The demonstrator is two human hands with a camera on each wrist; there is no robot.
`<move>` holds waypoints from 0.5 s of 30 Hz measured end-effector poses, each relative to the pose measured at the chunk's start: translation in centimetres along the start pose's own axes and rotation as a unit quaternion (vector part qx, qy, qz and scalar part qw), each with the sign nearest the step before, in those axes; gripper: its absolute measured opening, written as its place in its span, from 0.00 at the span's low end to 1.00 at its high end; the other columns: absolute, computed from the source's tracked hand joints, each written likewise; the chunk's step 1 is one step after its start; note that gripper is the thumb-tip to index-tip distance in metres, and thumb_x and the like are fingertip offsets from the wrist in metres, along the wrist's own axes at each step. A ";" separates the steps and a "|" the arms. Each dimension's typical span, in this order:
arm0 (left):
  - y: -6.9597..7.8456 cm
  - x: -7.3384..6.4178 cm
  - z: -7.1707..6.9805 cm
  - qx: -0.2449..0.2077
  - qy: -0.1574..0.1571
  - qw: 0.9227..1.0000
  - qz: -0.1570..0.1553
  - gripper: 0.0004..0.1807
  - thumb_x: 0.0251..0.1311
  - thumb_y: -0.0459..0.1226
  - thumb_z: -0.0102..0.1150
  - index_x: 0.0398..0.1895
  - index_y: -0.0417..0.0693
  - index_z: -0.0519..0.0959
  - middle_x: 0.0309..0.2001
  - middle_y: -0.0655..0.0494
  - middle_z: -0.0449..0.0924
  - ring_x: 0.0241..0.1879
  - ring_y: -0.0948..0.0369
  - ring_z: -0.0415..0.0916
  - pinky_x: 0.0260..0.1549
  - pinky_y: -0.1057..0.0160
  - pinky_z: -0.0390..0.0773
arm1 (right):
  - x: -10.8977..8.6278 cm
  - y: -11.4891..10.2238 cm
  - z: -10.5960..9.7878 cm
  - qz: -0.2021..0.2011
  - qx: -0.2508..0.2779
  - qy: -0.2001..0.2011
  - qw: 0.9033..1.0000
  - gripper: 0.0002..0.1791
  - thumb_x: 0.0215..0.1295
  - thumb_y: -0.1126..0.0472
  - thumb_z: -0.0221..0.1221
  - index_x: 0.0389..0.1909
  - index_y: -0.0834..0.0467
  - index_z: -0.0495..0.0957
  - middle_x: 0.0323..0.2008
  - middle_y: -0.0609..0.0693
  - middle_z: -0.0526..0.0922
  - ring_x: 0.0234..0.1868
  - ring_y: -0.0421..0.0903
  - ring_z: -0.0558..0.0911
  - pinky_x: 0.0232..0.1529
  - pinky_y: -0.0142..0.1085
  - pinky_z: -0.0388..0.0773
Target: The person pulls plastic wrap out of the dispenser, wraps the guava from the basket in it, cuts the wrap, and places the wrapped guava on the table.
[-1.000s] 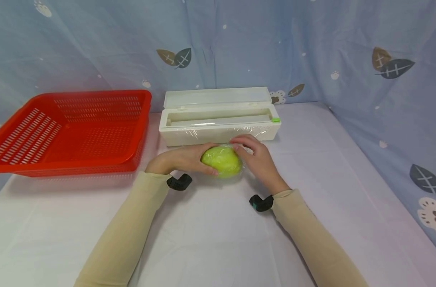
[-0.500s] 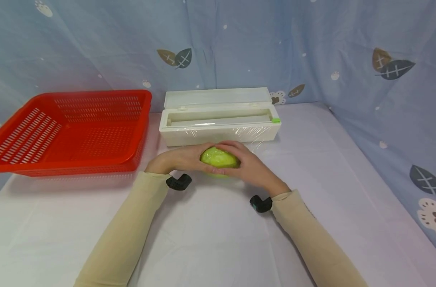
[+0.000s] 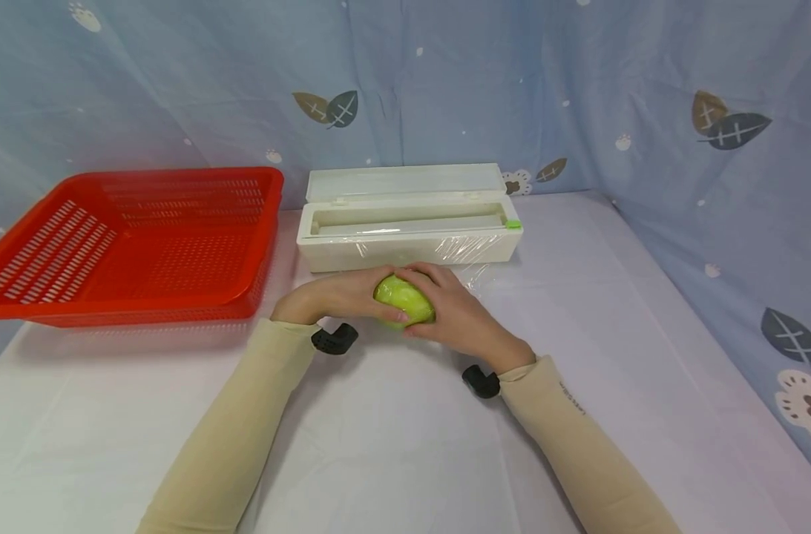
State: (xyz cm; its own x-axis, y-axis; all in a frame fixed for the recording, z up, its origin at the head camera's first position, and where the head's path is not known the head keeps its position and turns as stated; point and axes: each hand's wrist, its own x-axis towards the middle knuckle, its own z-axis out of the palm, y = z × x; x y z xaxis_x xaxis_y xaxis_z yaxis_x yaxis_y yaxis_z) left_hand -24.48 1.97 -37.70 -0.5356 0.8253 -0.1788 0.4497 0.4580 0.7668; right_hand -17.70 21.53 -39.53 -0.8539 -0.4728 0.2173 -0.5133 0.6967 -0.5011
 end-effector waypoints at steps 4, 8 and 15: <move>0.2 0.0 0.0 0.073 0.016 0.997 -0.036 0.39 0.44 0.60 0.60 0.57 0.50 0.64 0.46 0.56 0.65 0.39 0.62 0.68 0.36 0.66 0.70 | -0.1 0.0 0.0 0.001 0.000 0.003 1.000 0.46 0.43 0.50 0.69 0.65 0.43 0.57 0.62 0.43 0.56 0.59 0.45 0.59 0.53 0.43 0.63; 0.6 -0.3 -0.1 0.103 0.017 0.992 -0.065 0.43 0.43 0.63 0.58 0.61 0.52 0.61 0.50 0.56 0.61 0.42 0.62 0.66 0.38 0.66 0.70 | -0.1 0.1 -0.2 0.000 0.003 -0.001 1.000 0.46 0.43 0.49 0.69 0.65 0.42 0.57 0.62 0.42 0.56 0.59 0.44 0.59 0.52 0.43 0.64; 1.3 -0.9 -0.9 0.141 0.021 0.989 -0.038 0.40 0.43 0.63 0.58 0.58 0.54 0.66 0.47 0.58 0.65 0.46 0.62 0.63 0.41 0.66 0.68 | -0.2 0.3 -0.6 0.006 0.011 -0.015 1.000 0.46 0.42 0.49 0.69 0.64 0.41 0.57 0.63 0.42 0.56 0.59 0.45 0.59 0.52 0.45 0.64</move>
State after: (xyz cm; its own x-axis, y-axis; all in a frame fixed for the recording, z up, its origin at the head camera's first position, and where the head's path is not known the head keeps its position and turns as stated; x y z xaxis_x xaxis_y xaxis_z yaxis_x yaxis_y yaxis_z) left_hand -24.03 1.50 -35.96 -0.6024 0.7731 -0.1987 0.5857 0.5972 0.5479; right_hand -17.78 22.14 -39.25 -0.8566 -0.4810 0.1868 -0.5014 0.6903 -0.5216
